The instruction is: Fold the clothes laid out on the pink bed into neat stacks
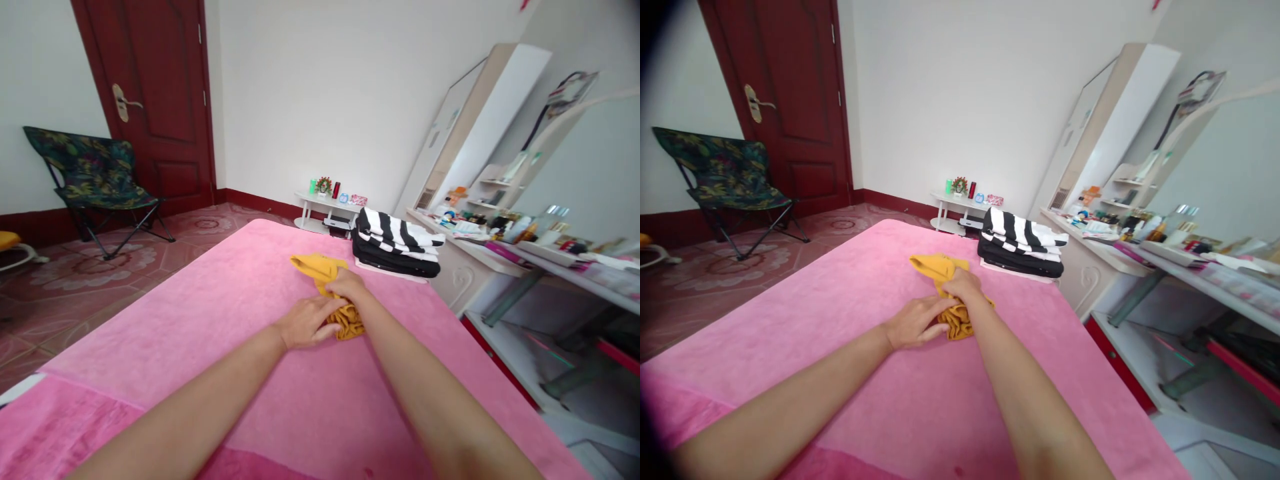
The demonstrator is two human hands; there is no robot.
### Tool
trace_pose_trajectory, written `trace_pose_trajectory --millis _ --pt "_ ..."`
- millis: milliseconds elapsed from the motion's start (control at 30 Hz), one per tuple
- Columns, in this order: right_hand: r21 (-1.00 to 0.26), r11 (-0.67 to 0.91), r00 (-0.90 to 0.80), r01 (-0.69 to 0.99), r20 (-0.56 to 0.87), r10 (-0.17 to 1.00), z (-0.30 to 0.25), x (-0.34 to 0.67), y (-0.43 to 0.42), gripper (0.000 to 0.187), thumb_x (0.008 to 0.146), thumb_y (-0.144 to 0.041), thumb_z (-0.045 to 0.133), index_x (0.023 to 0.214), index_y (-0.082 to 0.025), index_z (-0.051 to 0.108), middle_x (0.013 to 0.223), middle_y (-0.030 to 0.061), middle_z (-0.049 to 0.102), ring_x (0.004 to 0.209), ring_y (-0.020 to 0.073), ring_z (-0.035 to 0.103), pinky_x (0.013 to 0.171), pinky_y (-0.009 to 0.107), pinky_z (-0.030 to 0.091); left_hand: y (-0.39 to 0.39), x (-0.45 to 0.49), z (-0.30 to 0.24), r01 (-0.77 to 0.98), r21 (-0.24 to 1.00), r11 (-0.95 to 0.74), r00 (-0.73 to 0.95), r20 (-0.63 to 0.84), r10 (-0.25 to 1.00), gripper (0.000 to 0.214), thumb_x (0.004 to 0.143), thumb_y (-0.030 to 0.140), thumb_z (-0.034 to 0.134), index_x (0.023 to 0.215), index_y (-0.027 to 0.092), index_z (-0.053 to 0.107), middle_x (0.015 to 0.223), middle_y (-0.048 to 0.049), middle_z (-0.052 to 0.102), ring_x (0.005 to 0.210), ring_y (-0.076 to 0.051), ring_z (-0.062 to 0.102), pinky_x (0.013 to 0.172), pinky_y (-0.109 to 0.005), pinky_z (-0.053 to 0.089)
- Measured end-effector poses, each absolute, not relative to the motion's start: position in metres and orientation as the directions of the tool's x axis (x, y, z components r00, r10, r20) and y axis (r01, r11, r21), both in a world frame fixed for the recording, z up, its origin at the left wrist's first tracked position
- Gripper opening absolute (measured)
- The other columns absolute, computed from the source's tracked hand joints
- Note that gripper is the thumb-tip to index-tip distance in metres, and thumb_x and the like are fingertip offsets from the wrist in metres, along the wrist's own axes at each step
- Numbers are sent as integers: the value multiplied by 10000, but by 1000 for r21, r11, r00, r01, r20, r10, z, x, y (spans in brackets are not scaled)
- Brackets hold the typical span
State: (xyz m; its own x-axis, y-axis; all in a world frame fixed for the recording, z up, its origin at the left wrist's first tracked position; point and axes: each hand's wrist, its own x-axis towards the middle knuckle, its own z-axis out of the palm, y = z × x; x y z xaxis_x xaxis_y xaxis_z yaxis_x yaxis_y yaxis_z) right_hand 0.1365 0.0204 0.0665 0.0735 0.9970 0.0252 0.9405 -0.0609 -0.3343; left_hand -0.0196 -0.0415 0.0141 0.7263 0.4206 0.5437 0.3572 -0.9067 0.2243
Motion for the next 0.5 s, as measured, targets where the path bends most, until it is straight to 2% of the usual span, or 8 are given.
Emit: trace_pose_trajectory --millis 133,200,333,400,433,500 --pt "-428 -70 95 901 38 995 65 158 6 331 644 -313 639 958 -219 685 867 18 710 769 180 650 625 233 457 -35 -24 12 461 300 -835 632 550 546 408 951 391 333 1320 222 376 1062 -59 649 934 -198 626 837 -315 465" --pt "-395 -57 84 917 51 995 76 182 1 331 638 -293 628 955 -220 693 838 21 708 755 187 653 618 237 446 -31 -25 11 499 341 -796 586 543 601 410 957 381 316 1329 216 366 989 -47 668 887 -192 639 806 -303 468" --pt "-52 -70 82 996 274 958 112 246 0 353 701 -289 573 1034 -246 682 917 75 699 902 260 634 729 315 446 -26 -22 9 545 361 -756 593 472 653 455 956 410 313 1358 198 343 927 -50 679 850 -200 642 777 -310 466" --pt "106 -48 8 993 353 936 120 278 2 375 742 -293 548 1100 -259 657 1067 97 664 1032 289 578 848 381 425 -25 -19 9 564 357 -744 599 443 667 481 953 425 318 1374 193 327 934 -56 678 855 -206 640 786 -319 463" --pt "183 -27 -44 983 376 926 118 293 2 399 749 -286 552 1138 -266 638 1186 102 613 1124 310 518 922 430 385 -26 -18 9 571 359 -738 597 435 674 488 953 428 317 1380 191 319 940 -59 676 861 -207 638 793 -323 461" --pt "334 12 -152 942 396 906 101 314 -1 483 753 -229 558 1229 -305 577 1425 72 414 1299 352 321 1037 539 229 -26 -17 10 578 367 -729 591 427 684 490 955 426 310 1384 190 311 946 -60 672 867 -206 633 802 -325 459"
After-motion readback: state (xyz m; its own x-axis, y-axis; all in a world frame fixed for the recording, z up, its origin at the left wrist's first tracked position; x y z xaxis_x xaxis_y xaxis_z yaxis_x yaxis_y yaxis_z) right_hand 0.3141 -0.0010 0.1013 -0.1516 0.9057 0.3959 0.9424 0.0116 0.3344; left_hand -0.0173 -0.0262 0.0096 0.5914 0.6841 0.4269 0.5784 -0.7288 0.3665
